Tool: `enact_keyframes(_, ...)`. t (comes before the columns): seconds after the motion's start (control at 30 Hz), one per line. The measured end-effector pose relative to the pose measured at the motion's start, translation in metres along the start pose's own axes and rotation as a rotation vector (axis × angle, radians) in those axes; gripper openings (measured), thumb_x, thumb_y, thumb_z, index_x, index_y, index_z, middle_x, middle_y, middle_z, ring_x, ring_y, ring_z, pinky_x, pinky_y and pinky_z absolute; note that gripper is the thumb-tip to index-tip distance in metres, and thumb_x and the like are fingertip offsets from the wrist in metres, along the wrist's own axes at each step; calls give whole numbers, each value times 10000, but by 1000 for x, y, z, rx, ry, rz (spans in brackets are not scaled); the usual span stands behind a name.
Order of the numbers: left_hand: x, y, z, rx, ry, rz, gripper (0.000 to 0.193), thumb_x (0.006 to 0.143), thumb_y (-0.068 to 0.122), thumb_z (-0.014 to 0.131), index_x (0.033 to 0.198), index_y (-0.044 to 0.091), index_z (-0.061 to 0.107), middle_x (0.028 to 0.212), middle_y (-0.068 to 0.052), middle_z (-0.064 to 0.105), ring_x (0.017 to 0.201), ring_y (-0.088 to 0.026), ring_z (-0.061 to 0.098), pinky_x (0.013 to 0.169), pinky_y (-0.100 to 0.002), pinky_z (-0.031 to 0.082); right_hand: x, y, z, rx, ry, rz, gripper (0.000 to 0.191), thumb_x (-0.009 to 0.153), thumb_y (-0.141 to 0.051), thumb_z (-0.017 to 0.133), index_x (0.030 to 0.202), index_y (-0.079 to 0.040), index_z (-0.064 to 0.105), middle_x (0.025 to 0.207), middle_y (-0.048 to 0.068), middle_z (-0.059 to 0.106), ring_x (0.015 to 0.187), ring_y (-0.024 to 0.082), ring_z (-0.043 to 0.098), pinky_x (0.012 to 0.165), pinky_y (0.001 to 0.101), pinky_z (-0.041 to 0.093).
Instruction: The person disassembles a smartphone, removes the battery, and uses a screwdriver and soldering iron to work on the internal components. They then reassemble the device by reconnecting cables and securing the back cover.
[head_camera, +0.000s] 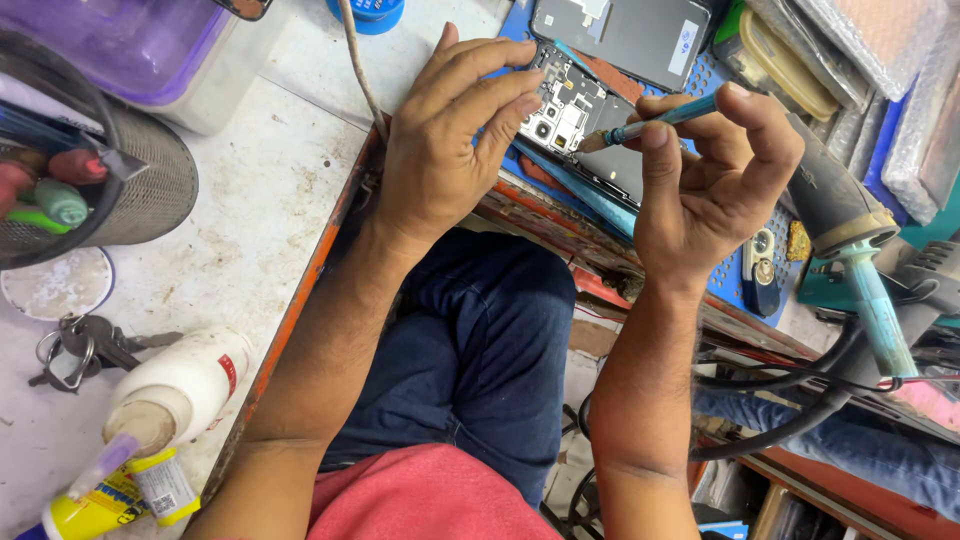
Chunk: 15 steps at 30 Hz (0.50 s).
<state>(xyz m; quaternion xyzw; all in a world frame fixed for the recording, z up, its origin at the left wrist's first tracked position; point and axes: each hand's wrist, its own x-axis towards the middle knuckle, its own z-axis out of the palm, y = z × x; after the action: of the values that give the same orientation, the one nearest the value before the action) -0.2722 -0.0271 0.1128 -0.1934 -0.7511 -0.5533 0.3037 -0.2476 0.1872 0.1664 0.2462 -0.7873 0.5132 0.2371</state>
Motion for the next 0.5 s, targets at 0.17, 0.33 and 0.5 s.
enact_keyframes(0.17,-1,-1,3,17,4,4,137,1023,151,775,1141,84,755,1255,-17,704,1209,-227,679,1237,-544,415,5,-3,3,-134,-14,-104,520,1101,140,702,1424,-91,365,1173,204,581,1044,223,693,874,321,673)
enact_keyframes(0.33,-2,-1,3,18,2,-3,125,1026,156,781,1124,82,758,1245,-10,705,1183,-221,687,1235,-541,418,13,-6,7,-148,-107,-185,559,1078,113,717,1416,-121,337,1145,198,560,1087,232,696,937,345,686)
enact_keyframes(0.5,-2,-1,2,-3,0,14,122,1020,161,789,1103,77,757,1251,-17,698,1162,-221,686,1232,-543,410,16,-11,2,-147,-139,-118,545,1139,110,724,1450,-126,344,1089,148,653,1010,198,743,912,315,689)
